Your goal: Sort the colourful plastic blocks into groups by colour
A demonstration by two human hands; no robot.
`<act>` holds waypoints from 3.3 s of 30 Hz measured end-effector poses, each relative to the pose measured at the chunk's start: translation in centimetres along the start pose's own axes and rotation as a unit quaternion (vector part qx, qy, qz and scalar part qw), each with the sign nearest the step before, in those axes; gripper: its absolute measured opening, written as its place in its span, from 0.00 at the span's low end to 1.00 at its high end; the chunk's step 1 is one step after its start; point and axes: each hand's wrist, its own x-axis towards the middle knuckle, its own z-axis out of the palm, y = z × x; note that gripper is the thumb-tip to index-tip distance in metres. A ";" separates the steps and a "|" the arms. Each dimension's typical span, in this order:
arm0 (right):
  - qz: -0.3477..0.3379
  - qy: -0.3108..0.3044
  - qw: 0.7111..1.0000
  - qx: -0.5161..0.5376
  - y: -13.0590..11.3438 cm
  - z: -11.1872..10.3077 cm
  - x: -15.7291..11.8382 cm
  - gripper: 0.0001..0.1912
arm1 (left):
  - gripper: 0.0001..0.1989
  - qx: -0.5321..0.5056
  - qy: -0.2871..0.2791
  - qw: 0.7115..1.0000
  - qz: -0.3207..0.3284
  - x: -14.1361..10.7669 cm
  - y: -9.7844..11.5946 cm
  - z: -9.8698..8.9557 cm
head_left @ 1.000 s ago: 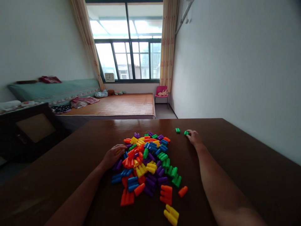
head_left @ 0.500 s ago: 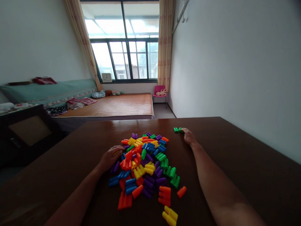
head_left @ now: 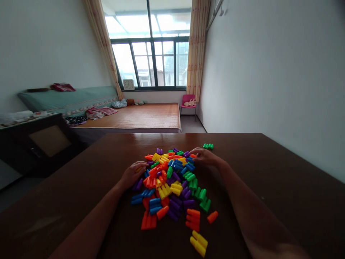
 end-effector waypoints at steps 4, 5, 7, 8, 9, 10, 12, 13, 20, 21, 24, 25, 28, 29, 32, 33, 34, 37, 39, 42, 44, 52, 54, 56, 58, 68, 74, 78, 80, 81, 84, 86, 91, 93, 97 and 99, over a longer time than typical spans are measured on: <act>-0.001 -0.006 1.000 -0.022 -1.0 0.6 0.2 0.16 | 0.17 -0.003 0.000 1.000 0.000 0.0 -0.1 0.0; 0.016 0.018 0.999 -0.026 -0.9 0.5 0.2 0.15 | 0.17 -0.003 0.001 1.000 -0.001 0.0 -0.1 0.0; 0.045 0.062 0.997 -0.028 -0.6 0.1 0.1 0.12 | 0.17 -0.004 0.000 1.000 -0.005 0.0 -0.2 0.0; 0.050 0.071 0.996 -0.027 -0.5 -0.1 0.1 0.11 | 0.17 -0.005 0.000 1.000 -0.005 0.0 -0.2 0.0; 0.044 0.065 0.997 -0.026 -0.4 -0.2 0.1 0.10 | 0.17 -0.007 0.000 1.000 -0.006 0.0 -0.2 0.0; 0.031 0.045 0.998 -0.028 -0.4 -0.3 0.2 0.09 | 0.17 -0.008 -0.001 1.000 -0.007 0.0 -0.2 0.0; 0.000 -0.010 0.998 -0.055 -0.6 -0.2 0.3 0.08 | 0.17 -0.008 -0.001 1.000 -0.007 0.1 0.0 0.0; -0.013 -0.034 0.996 -0.085 -0.7 0.0 0.3 0.09 | 0.17 -0.007 -0.001 1.000 -0.007 0.1 0.1 0.0; -0.041 -0.084 0.972 -0.217 -1.6 1.7 0.7 0.21 | 0.17 -0.006 0.002 1.000 -0.001 0.1 0.4 -0.1; -0.042 -0.086 0.973 -0.212 -1.8 1.7 0.6 0.21 | 0.17 -0.005 0.002 1.000 -0.001 0.1 0.4 0.0; -0.034 -0.096 0.974 -0.201 -2.7 1.5 0.5 0.20 | 0.17 -0.003 -0.001 1.000 0.001 0.1 0.1 0.0; -0.027 -0.101 0.974 -0.203 -3.0 1.4 0.5 0.19 | 0.17 -0.002 -0.003 1.000 0.001 0.1 0.0 0.0; -0.020 -0.102 0.972 -0.211 -3.3 1.1 0.4 0.17 | 0.18 0.003 -0.005 1.000 0.001 0.2 -0.1 0.0; -0.027 -0.102 0.972 -0.208 -3.3 1.1 0.4 0.17 | 0.18 0.004 -0.005 1.000 0.001 0.2 -0.2 0.0; -0.048 -0.116 0.973 -0.193 -2.9 1.4 0.4 0.21 | 0.17 0.006 -0.006 1.000 0.004 0.2 -0.3 0.0; -0.046 -0.125 0.973 -0.189 -2.8 1.5 0.5 0.21 | 0.17 0.006 -0.007 1.000 0.006 0.2 -0.3 0.0; -0.039 -0.130 0.973 -0.185 -2.6 1.5 0.5 0.21 | 0.17 0.007 -0.007 1.000 0.007 0.2 -0.3 -0.1; 0.000 -0.115 0.982 -0.153 -1.8 0.6 0.4 0.16 | 0.17 0.011 -0.003 1.000 0.004 0.2 -0.3 -0.1; 0.024 -0.064 0.989 -0.131 -0.7 -1.2 0.0 0.13 | 0.17 0.012 -0.001 1.000 0.001 0.2 -0.1 -0.1; 0.085 0.091 0.973 -0.192 2.2 -4.4 -1.4 0.12 | 0.18 0.014 -0.001 1.000 0.000 0.2 0.1 -0.2; 0.144 0.200 0.935 -0.255 4.7 -5.9 -2.7 0.15 | 0.18 0.016 0.002 1.000 -0.001 0.2 0.2 -0.2; 0.217 0.339 0.877 -0.261 11.7 -5.2 -5.2 0.22 | 0.18 0.029 0.005 1.000 0.003 0.1 0.6 -0.4; 0.242 0.371 0.853 -0.277 12.2 -5.4 -5.3 0.16 | 0.19 0.030 0.004 1.000 0.002 0.1 0.7 -0.4; 0.261 0.379 0.839 -0.292 12.6 -5.4 -5.3 0.13 | 0.19 0.031 0.007 0.999 0.001 0.1 0.8 -0.4; 0.259 0.364 0.845 -0.295 12.8 -5.2 -5.1 0.13 | 0.19 0.032 0.011 0.999 0.003 0.2 0.8 -0.4; 0.151 0.331 0.888 -0.281 12.2 -3.2 -2.6 0.18 | 0.19 0.034 0.008 0.999 0.000 0.2 1.2 -0.5; 0.163 0.250 0.898 -0.324 11.7 -2.7 -2.4 0.20 | 0.19 0.023 0.006 1.000 -0.006 0.1 0.8 -0.4; 0.171 0.222 0.900 -0.334 11.0 -2.7 -2.6 0.24 | 0.20 0.016 0.003 1.000 -0.007 0.1 0.4 -0.4; 0.175 0.228 0.895 -0.340 10.2 -2.7 -2.5 0.25 | 0.20 0.016 0.003 1.000 -0.006 0.1 0.3 -0.4; 0.173 0.230 0.894 -0.343 9.7 -2.6 -2.4 0.25 | 0.20 0.016 0.002 1.000 -0.006 0.1 0.3 -0.4; 0.152 0.213 0.901 -0.346 8.4 -2.1 -1.9 0.22 | 0.20 0.015 -0.002 1.000 -0.004 0.1 0.4 -0.3; 0.133 0.184 0.910 -0.347 8.1 -1.6 -1.6 0.19 | 0.19 0.015 0.000 1.000 -0.005 0.1 0.5 -0.3; 0.097 0.147 0.922 -0.344 8.9 -1.2 -1.6 0.18 | 0.19 0.007 0.002 1.000 0.000 0.1 0.4 -0.1; 0.099 0.163 0.922 -0.336 8.5 -1.5 -1.6 0.17 | 0.19 0.003 0.000 1.000 0.001 0.1 0.4 -0.1; 0.119 0.136 0.952 -0.249 5.7 -2.0 -1.2 0.12 | 0.19 0.001 -0.001 1.000 -0.005 0.1 0.4 -0.1; 0.147 0.061 0.971 -0.178 3.9 -1.9 -0.9 0.15 | 0.19 0.001 -0.002 1.000 -0.004 0.1 0.4 -0.1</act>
